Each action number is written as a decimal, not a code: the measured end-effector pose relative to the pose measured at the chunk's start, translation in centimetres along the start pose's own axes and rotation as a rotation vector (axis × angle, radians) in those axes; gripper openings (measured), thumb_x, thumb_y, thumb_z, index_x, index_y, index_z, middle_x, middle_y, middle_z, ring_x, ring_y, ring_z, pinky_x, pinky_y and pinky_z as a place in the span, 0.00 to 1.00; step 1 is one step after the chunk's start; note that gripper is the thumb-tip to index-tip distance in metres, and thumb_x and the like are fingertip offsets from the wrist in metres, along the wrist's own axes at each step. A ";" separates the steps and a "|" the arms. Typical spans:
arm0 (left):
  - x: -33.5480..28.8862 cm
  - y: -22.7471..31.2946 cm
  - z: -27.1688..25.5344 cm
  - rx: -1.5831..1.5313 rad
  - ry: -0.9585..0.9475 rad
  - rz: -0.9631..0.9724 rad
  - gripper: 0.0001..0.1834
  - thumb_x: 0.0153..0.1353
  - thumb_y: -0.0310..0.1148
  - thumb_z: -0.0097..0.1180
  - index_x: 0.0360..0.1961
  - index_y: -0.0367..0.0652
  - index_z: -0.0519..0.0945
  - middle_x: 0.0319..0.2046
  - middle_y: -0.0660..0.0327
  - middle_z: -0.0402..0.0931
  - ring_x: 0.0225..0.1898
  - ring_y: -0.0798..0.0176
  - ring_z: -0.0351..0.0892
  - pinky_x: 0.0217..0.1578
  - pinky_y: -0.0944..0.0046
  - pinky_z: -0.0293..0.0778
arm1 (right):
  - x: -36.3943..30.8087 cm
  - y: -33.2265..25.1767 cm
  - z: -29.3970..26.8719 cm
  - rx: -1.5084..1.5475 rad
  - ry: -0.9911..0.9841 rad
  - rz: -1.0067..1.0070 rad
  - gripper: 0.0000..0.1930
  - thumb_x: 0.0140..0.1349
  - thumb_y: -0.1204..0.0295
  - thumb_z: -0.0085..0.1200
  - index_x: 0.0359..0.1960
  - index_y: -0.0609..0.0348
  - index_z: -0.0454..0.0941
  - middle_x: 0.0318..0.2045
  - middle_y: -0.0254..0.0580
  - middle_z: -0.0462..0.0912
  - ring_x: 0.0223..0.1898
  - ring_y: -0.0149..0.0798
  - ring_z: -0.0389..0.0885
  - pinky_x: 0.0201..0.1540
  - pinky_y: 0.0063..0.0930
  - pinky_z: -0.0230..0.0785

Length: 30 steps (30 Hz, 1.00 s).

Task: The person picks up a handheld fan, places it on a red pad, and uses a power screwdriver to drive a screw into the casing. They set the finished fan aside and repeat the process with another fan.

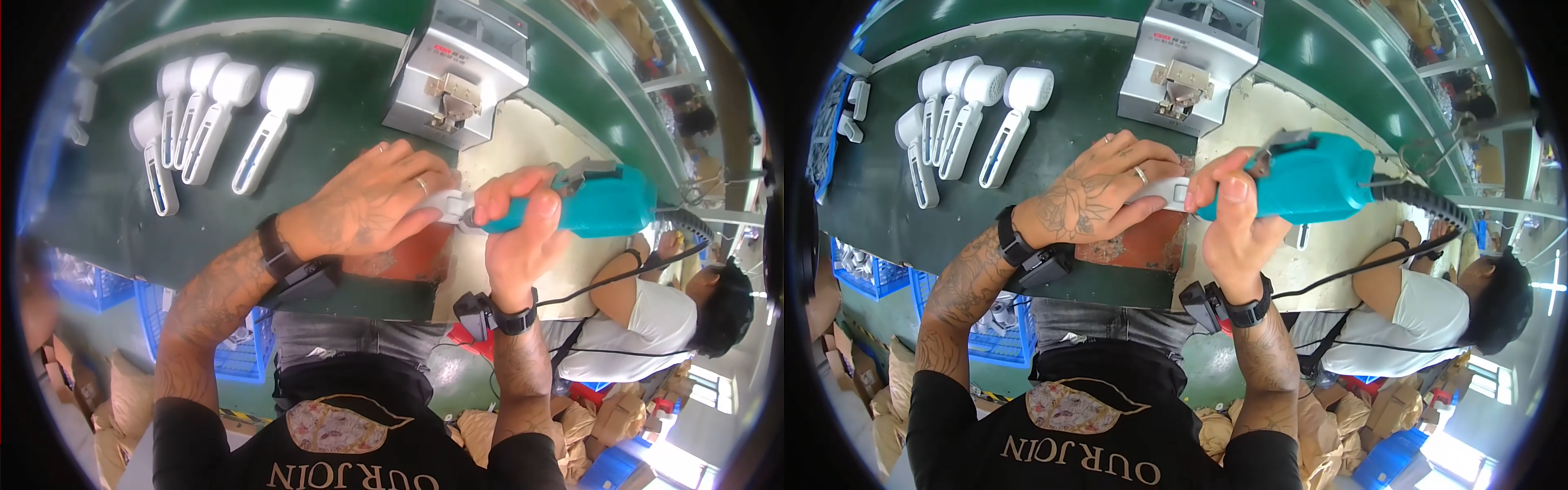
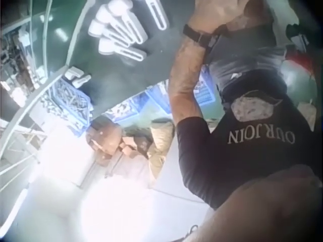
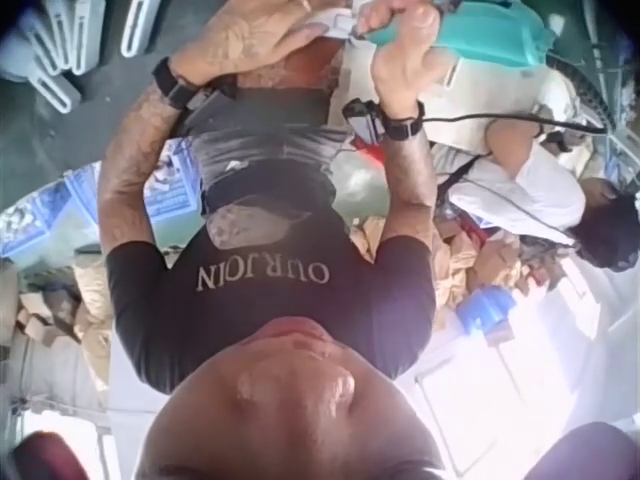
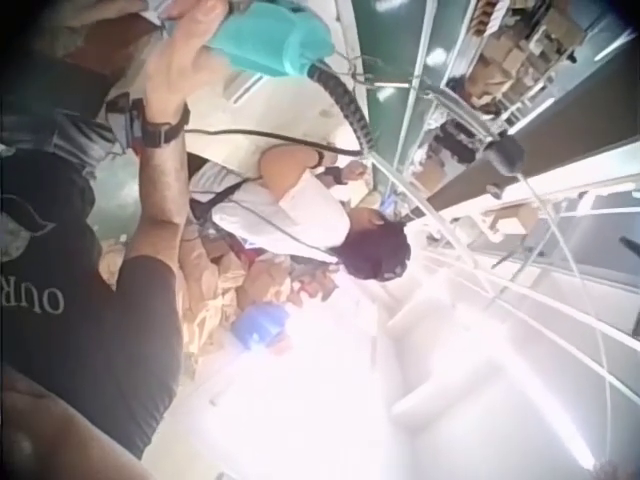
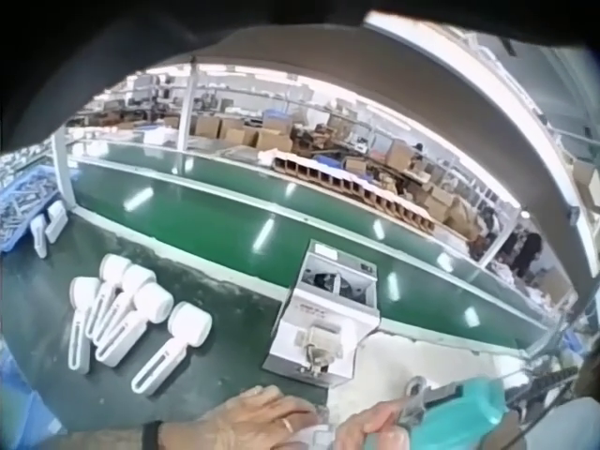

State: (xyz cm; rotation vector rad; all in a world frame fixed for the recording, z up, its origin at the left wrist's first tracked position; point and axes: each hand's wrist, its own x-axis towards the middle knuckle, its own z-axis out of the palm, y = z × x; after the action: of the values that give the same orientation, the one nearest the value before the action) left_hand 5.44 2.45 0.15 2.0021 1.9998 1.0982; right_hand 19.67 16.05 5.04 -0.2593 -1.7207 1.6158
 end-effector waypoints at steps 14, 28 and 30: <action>0.7 3.4 -1.6 0.011 0.002 0.068 0.22 0.50 0.28 0.69 0.48 0.42 0.79 0.46 0.56 0.79 0.49 0.46 0.77 0.53 0.48 0.71 | -3.5 -2.2 -2.0 0.164 0.095 0.029 0.20 0.74 0.58 0.55 0.50 0.66 0.74 0.28 0.39 0.80 0.31 0.35 0.80 0.35 0.30 0.73; 0.1 5.9 -0.6 -0.093 0.162 -0.175 0.19 0.56 0.25 0.65 0.49 0.40 0.77 0.45 0.52 0.78 0.46 0.49 0.80 0.49 0.54 0.75 | -9.5 -5.4 -7.7 0.124 0.129 0.187 0.39 0.58 0.40 0.68 0.48 0.70 0.76 0.27 0.41 0.80 0.29 0.34 0.80 0.32 0.27 0.70; -1.7 5.6 -1.5 -0.241 0.275 -0.375 0.21 0.59 0.23 0.64 0.54 0.39 0.75 0.47 0.54 0.76 0.47 0.58 0.78 0.51 0.60 0.74 | -10.0 -5.5 -8.0 0.129 0.103 0.212 0.40 0.57 0.39 0.68 0.49 0.70 0.76 0.27 0.42 0.80 0.29 0.35 0.80 0.32 0.27 0.70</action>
State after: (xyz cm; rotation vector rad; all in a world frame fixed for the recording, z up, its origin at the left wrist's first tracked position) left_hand 9.50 -0.42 3.64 1.3512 2.1249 1.4921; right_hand 33.53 15.19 5.73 -0.4668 -1.5452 1.8252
